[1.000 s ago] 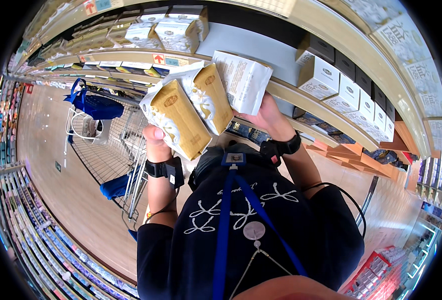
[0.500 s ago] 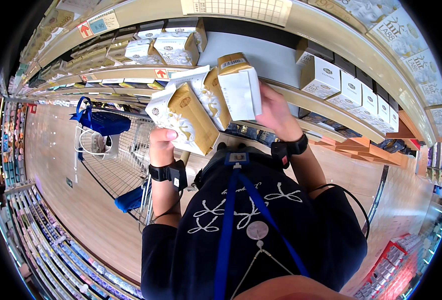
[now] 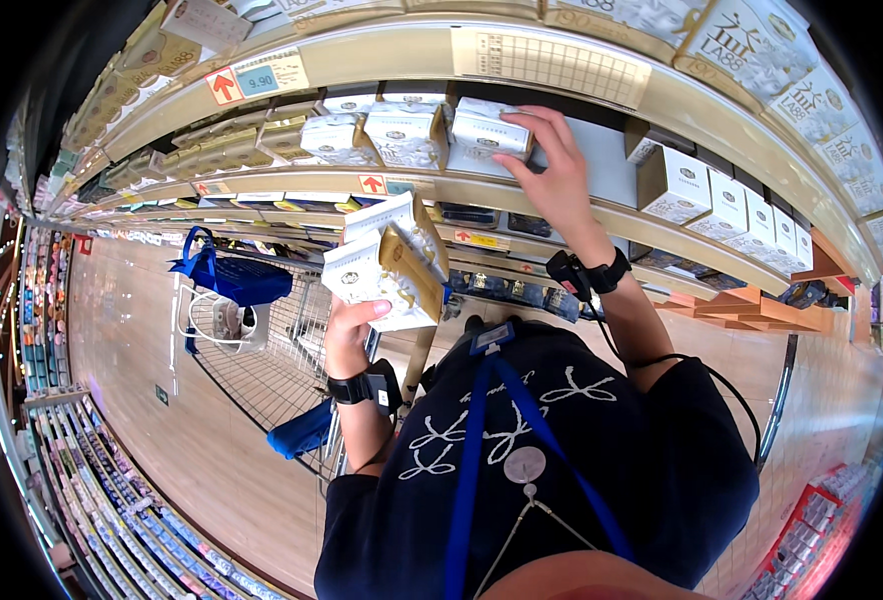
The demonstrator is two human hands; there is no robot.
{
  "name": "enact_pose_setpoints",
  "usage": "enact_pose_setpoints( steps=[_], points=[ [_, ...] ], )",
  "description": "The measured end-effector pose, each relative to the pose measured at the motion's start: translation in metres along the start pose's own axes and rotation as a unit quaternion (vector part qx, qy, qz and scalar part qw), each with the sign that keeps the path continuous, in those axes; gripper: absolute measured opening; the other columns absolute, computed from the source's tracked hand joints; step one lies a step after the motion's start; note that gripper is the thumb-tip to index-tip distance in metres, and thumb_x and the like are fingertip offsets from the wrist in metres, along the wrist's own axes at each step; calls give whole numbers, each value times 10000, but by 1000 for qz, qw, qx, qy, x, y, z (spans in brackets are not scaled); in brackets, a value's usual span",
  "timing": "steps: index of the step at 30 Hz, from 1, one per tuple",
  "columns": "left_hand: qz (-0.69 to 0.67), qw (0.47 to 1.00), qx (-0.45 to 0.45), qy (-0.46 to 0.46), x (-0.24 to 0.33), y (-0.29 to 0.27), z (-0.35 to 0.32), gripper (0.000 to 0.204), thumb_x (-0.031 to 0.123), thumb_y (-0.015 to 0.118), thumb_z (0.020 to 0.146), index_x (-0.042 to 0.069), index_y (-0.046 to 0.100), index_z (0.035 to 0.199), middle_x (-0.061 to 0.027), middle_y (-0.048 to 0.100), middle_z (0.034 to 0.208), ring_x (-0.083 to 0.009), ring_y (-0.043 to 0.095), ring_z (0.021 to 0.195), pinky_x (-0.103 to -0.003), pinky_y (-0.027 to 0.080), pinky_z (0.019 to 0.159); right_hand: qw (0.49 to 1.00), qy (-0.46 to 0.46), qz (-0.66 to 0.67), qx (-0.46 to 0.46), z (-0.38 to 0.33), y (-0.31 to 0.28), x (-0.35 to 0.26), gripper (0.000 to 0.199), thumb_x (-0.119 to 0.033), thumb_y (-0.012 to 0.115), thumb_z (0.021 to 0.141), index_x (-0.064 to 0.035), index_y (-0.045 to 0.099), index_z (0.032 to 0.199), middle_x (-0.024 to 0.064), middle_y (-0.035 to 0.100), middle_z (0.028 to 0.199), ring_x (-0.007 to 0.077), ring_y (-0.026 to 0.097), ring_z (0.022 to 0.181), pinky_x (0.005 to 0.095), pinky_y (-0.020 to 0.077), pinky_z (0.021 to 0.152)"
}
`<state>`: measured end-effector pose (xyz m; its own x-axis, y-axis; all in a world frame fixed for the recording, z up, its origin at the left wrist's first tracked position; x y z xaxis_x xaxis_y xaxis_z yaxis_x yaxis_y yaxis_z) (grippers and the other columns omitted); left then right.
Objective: The person repeatedly picks up boxes of tissue paper from a shopping cart and places them onto a store shelf. They arrange the boxes in neat rows, occasionally using a blue cloth to wipe the shelf surface before restocking.
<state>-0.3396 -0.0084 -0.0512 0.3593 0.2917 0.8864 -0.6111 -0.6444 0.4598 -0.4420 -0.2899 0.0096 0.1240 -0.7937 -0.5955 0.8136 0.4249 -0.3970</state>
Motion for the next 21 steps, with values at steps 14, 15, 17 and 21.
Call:
enact_pose_setpoints(
  steps=[14,15,17,21],
  points=[
    [-73,990,-121,-4,13,78,37,1091,148,722,668,204,26,1507,-183,417,1357,-313,489,1206,-416,452,982,992,-94,34,-77,-12,-19,-25,788,-345,819,650,-121,473,1322,109,437,1300,310,471,1172,410,424,961],
    [-79,987,-143,-14,11,86,42,1076,132,713,683,201,22,1506,-180,417,1355,-310,485,1211,-413,445,988,984,-75,83,-141,-13,-26,-41,855,-369,834,602,-127,461,1332,107,406,1340,313,454,1198,409,410,987],
    [-63,984,-166,-34,2,97,51,1033,112,698,712,193,37,1502,-173,420,1347,-299,478,1218,-403,434,995,970,-60,101,-212,-18,-29,-61,931,-353,852,544,-132,442,1350,102,397,1358,317,447,1211,405,398,1010],
    [-22,976,-188,-104,-26,106,68,792,224,648,837,158,166,1462,-142,417,1340,-248,450,1242,-366,417,1003,958,-105,-59,-259,-27,-31,-69,1001,-257,856,524,-153,383,1401,117,371,1352,342,453,1191,406,419,989]
  ],
)
Point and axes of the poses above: each hand's wrist, its own z-axis towards the middle knuckle, its own y-axis out of the palm, x = y × z, the point moved 3 cm from there along z, towards the middle knuckle
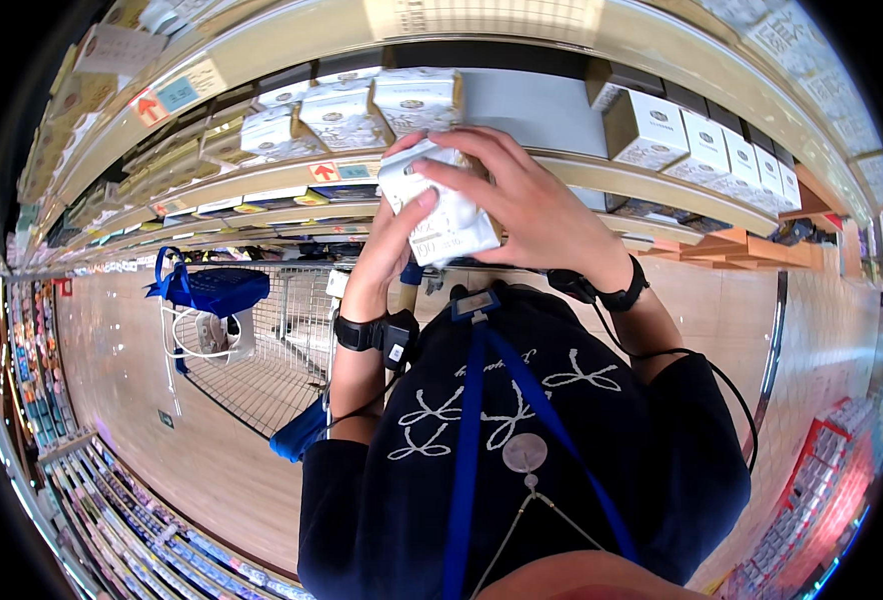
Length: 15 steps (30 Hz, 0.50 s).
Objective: The person repeatedly picks up boxes of tissue paper from a shopping cart and places them onto a store shelf. They arrange the boxes in neat rows, occasionally using a blue cloth to wipe the shelf surface before restocking.
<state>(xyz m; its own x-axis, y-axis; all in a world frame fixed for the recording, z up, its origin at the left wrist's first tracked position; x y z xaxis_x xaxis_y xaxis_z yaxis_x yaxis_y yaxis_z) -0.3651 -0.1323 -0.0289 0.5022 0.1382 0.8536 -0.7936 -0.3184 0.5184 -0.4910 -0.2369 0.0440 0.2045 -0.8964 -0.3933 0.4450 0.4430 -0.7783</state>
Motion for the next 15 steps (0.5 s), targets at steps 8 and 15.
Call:
enact_pose_setpoints(
  steps=[8,15],
  points=[
    [62,997,6,-33,-21,14,12,639,306,563,928,140,221,1442,-95,378,1391,-197,384,1282,-342,332,1054,894,147,369,209,-41,-8,34,1047,-255,887,599,-67,286,1436,93,386,1260,194,472,1149,347,438,964],
    [1,1000,-2,29,-13,20,17,585,195,601,876,113,323,1383,-131,489,1301,-230,508,1185,-342,413,1001,635,91,734,223,-52,3,43,1062,-419,828,662,-14,213,1428,170,360,1424,338,345,1340,413,312,1111]
  ],
)
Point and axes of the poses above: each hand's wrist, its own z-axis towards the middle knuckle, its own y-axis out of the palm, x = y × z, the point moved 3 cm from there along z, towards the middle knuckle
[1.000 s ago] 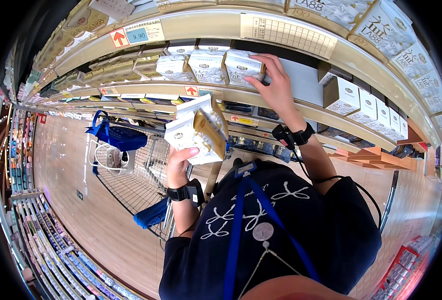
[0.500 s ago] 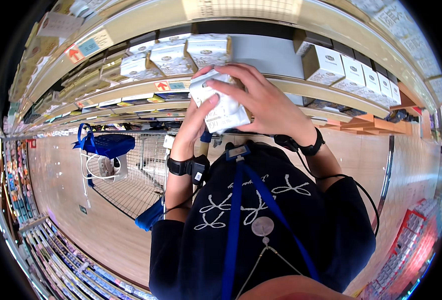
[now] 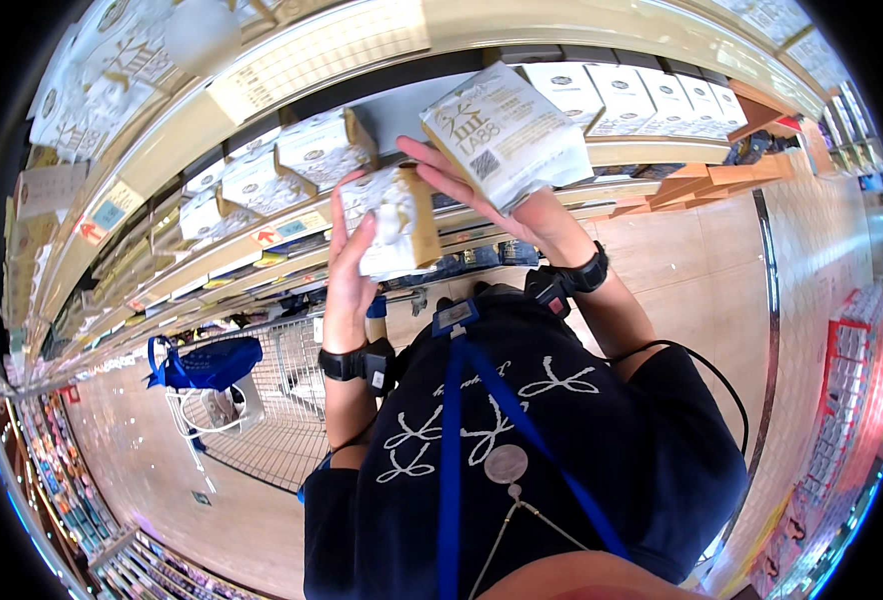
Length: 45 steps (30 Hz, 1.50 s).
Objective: The person repeatedly picks up boxes of tissue paper from a shopping cart and places them onto a store shelf. They arrange the boxes in neat rows, occasionally using a blue cloth to wipe the shelf surface before restocking.
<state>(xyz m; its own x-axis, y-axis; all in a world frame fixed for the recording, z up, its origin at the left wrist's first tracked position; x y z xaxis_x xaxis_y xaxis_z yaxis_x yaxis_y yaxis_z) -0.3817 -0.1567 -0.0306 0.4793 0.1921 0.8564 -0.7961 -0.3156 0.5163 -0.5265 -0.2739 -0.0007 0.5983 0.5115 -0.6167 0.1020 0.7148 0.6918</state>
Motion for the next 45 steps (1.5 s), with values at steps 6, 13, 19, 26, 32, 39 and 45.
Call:
enact_pose_setpoints(
  steps=[6,13,19,26,32,39,45],
  points=[
    [15,1000,-13,0,-1,-14,-3,595,225,521,927,80,256,1440,-139,413,1392,-254,421,1282,-375,333,1072,997,-6,-82,-1,2,-8,-2,1066,-515,780,681,-14,197,1419,208,304,1431,397,262,1364,429,250,1157],
    [-29,999,22,16,8,-20,-15,685,237,636,842,101,272,1408,-152,438,1346,-250,491,1201,-345,400,1009,986,69,-147,28,2,-11,1,1071,-385,845,635,-28,207,1418,245,346,1412,349,340,1336,426,341,1108],
    [-90,989,-115,15,27,14,-26,858,309,716,691,102,296,1410,-172,438,1338,-281,490,1205,-380,383,1026,753,-89,-639,129,2,-13,-5,993,38,799,633,-103,202,1413,140,305,1395,252,427,1259,361,448,979],
    [76,989,-125,-32,31,10,-22,896,239,707,623,48,319,1407,-94,518,1221,-198,496,1149,-298,328,1018,937,21,-348,-27,6,-4,-7,798,78,616,711,-94,279,1414,113,350,1359,256,410,1241,361,386,1003],
    [12,990,-136,-19,27,5,-12,872,260,685,625,36,338,1393,-118,521,1230,-215,507,1152,-310,343,1020,924,-25,-380,23,12,-9,-14,756,-59,694,819,-94,267,1441,92,416,1327,199,468,1200,319,438,942],
    [38,991,-120,50,36,4,-4,837,280,684,713,19,299,1409,-176,399,1402,-252,423,1278,-357,328,1066,851,-119,-484,164,28,-22,-15,698,-29,758,743,-57,373,1324,127,545,1215,201,566,1080,315,478,881],
    [-7,991,-129,20,37,-5,-18,790,267,676,734,32,317,1397,-218,415,1389,-282,455,1257,-376,341,1064,717,-125,-630,273,46,-48,0,620,-128,803,708,29,466,1205,162,615,1041,243,622,960,325,522,788]
  ],
)
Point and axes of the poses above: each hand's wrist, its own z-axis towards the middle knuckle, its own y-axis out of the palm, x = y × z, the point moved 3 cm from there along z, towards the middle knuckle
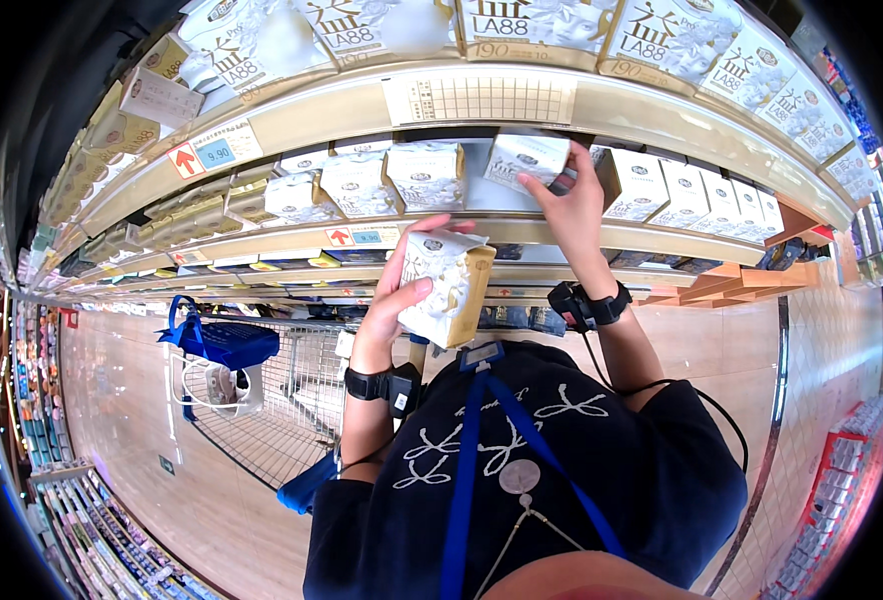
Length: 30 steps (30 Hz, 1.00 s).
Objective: The person repeatedly picks up boxes of tissue paper from a shopping cart and places them onto a store shelf. They arrange the boxes in neat rows, occasionally using a blue cloth to wipe the shelf surface before restocking.
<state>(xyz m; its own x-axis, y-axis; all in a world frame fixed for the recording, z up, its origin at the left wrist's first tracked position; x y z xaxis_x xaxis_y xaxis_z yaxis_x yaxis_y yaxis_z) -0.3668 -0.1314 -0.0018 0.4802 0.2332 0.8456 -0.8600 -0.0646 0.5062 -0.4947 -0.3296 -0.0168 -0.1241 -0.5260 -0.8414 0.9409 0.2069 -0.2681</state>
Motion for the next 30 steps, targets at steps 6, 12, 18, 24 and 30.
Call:
enact_pose_setpoints(
  steps=[6,12,18,24,30],
  points=[
    [22,999,20,14,3,-7,-14,781,259,681,739,36,324,1396,-217,421,1384,-274,469,1246,-361,361,1044,996,-69,-61,-7,18,33,5,509,-154,791,706,37,534,1101,190,603,978,318,613,868,353,530,725],
    [37,998,49,23,6,-14,-30,757,243,679,754,42,327,1394,-208,427,1385,-265,460,1254,-354,347,1051,993,-30,-24,-113,31,72,9,423,-123,749,765,82,581,1096,185,633,1033,269,662,917,338,562,777],
    [64,993,97,15,11,-17,-42,809,275,699,723,32,320,1394,-247,410,1381,-300,481,1234,-369,369,1041,987,-41,31,-154,25,80,4,315,-44,647,833,72,570,1115,198,606,1081,284,659,936,326,555,786],
    [72,993,96,13,10,-16,-34,709,195,660,787,54,323,1395,-171,469,1351,-233,470,1228,-327,343,1040,982,-60,5,-179,21,65,-2,271,-23,580,877,12,574,1146,150,593,1132,245,627,1004,312,534,802],
    [97,986,127,-41,-8,-7,-8,549,142,615,850,75,403,1352,-101,537,1237,-170,510,1148,-291,397,968,959,-171,91,-209,-5,1,-46,439,-145,688,797,-73,572,1214,112,574,1140,286,567,1058,359,460,917]
  ],
)
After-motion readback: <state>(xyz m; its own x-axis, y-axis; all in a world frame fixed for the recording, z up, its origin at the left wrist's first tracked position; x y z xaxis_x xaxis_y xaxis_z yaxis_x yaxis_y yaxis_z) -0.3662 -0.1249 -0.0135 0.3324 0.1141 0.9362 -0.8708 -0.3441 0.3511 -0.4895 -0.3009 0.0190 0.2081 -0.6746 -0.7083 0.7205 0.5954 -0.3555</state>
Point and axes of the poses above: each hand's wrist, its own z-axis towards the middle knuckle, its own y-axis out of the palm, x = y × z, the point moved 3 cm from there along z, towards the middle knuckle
